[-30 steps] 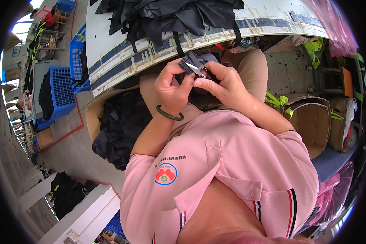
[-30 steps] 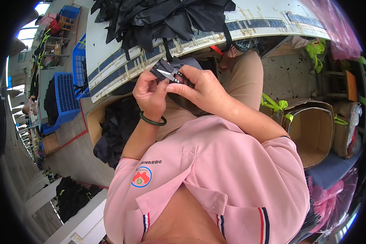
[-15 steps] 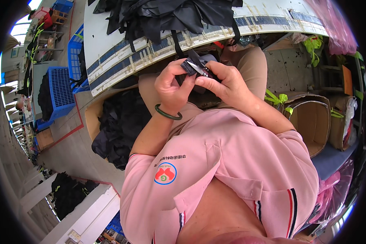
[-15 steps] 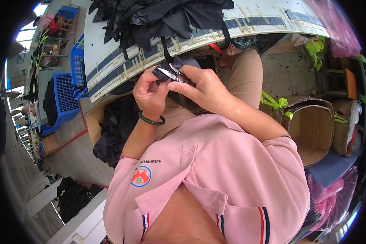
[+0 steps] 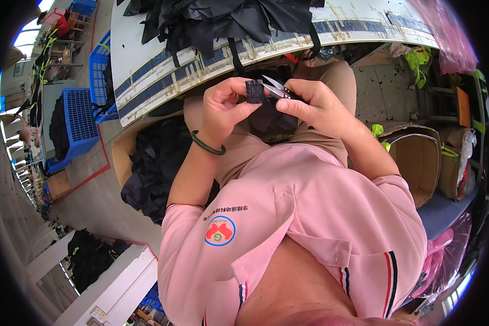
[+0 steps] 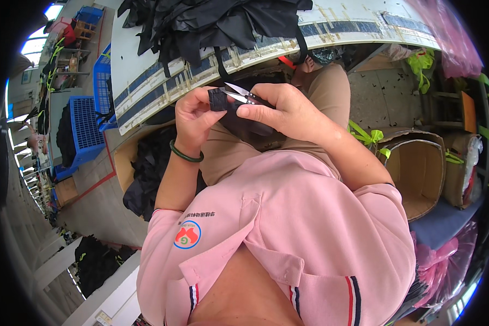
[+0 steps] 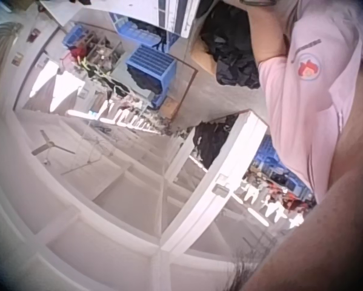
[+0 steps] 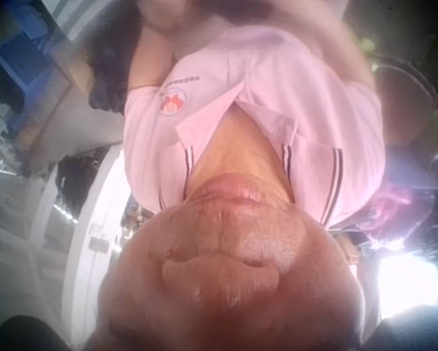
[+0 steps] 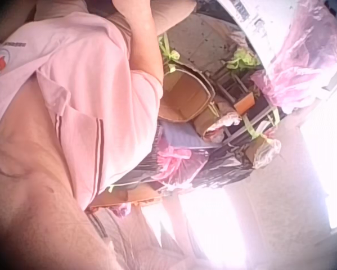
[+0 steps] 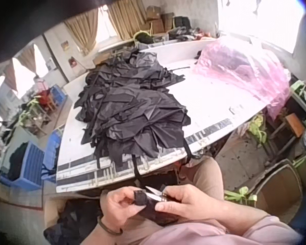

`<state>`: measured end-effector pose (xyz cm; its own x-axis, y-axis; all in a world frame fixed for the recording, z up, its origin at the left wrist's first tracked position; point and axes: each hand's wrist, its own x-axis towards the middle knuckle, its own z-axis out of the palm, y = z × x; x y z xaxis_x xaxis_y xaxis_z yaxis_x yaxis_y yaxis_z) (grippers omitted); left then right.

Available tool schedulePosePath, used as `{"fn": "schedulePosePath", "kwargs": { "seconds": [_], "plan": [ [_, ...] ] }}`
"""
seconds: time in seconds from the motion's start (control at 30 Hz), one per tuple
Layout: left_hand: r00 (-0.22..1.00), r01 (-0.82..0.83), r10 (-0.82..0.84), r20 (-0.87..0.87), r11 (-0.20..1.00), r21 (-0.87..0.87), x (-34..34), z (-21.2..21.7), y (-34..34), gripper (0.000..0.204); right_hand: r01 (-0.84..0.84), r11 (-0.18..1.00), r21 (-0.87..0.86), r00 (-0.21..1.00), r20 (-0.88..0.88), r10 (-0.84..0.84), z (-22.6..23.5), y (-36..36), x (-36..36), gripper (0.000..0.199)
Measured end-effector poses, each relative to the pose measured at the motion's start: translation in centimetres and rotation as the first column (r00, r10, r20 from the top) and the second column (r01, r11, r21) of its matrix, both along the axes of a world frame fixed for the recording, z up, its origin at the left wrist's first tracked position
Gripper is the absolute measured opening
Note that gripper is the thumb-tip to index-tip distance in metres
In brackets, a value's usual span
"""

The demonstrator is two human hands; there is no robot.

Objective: The person sits in a workshop environment and uses scissors to trim the edges of black fabric pieces. They handle the fabric one piece at a time, cutting off excess material and placing the finished items into a pile on the table.

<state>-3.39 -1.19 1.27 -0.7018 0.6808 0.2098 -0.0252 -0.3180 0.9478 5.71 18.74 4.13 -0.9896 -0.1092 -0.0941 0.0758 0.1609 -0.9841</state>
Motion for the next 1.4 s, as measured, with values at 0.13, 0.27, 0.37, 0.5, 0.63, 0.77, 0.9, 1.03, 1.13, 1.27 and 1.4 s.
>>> {"fn": "schedulePosePath", "kwargs": {
  "seconds": [0.13, 0.27, 0.37, 0.5, 0.63, 0.77, 0.9, 1.03, 1.13, 1.27, 1.4],
  "plan": [
    [0.989, 0.124, -0.123, 0.086, 0.992, -0.005, -0.4, 0.5, -0.1, 0.015, -0.065, 0.995, 0.081, 0.998, -0.012, 0.067, 0.6, 0.5, 0.0, 0.041],
    [0.966, 0.222, -0.218, 0.139, 0.975, -0.015, -1.0, 0.4, -0.3, 0.016, -0.066, 0.964, 0.258, 0.99, -0.104, 0.095, 0.7, 0.8, 0.1, 0.037],
    [0.951, 0.267, -0.256, 0.175, 0.963, -0.04, -1.1, 0.3, -0.4, 0.017, -0.072, 0.933, 0.351, 0.985, -0.121, 0.122, 1.0, 1.0, 0.2, 0.034],
    [0.945, 0.289, -0.273, 0.178, 0.955, -0.068, -1.1, 0.5, -0.2, 0.015, -0.064, 0.928, 0.366, 0.974, -0.181, 0.139, 0.9, 0.9, 0.1, 0.032],
    [0.94, 0.307, -0.286, 0.186, 0.947, -0.096, -1.1, 0.1, -0.2, 0.018, -0.083, 0.939, 0.335, 0.973, -0.175, 0.148, 0.7, 0.8, 0.1, 0.032],
    [0.934, 0.337, -0.315, 0.17, 0.934, -0.116, -1.2, 0.1, -0.4, 0.015, -0.113, 0.958, 0.264, 0.98, -0.13, 0.152, 0.5, 0.9, 0.2, 0.032],
    [0.918, 0.379, -0.358, 0.17, 0.919, -0.113, -1.3, 0.6, -0.3, 0.011, -0.153, 0.955, 0.253, 0.983, -0.058, 0.173, 0.6, 1.4, 0.2, 0.037],
    [0.852, 0.497, -0.449, 0.271, 0.855, -0.146, -2.3, 1.7, -0.4, 0.011, -0.235, 0.934, 0.268, 0.963, -0.065, 0.261, 1.1, 1.8, 0.2, 0.038],
    [0.77, 0.603, -0.541, 0.338, 0.79, -0.11, -3.0, 1.6, -0.5, 0.012, -0.274, 0.922, 0.272, 0.943, -0.113, 0.313, 1.4, 1.9, 0.1, 0.039],
    [0.679, 0.699, -0.625, 0.386, 0.711, -0.076, -3.4, 1.2, -0.5, 0.013, -0.318, 0.888, 0.333, 0.916, -0.134, 0.378, 1.5, 2.1, 0.1, 0.04],
    [0.595, 0.762, -0.669, 0.446, 0.645, -0.05, -3.5, 1.1, -0.4, 0.016, -0.354, 0.851, 0.388, 0.888, -0.146, 0.436, 1.5, 2.0, 0.0, 0.038]
  ]
}}
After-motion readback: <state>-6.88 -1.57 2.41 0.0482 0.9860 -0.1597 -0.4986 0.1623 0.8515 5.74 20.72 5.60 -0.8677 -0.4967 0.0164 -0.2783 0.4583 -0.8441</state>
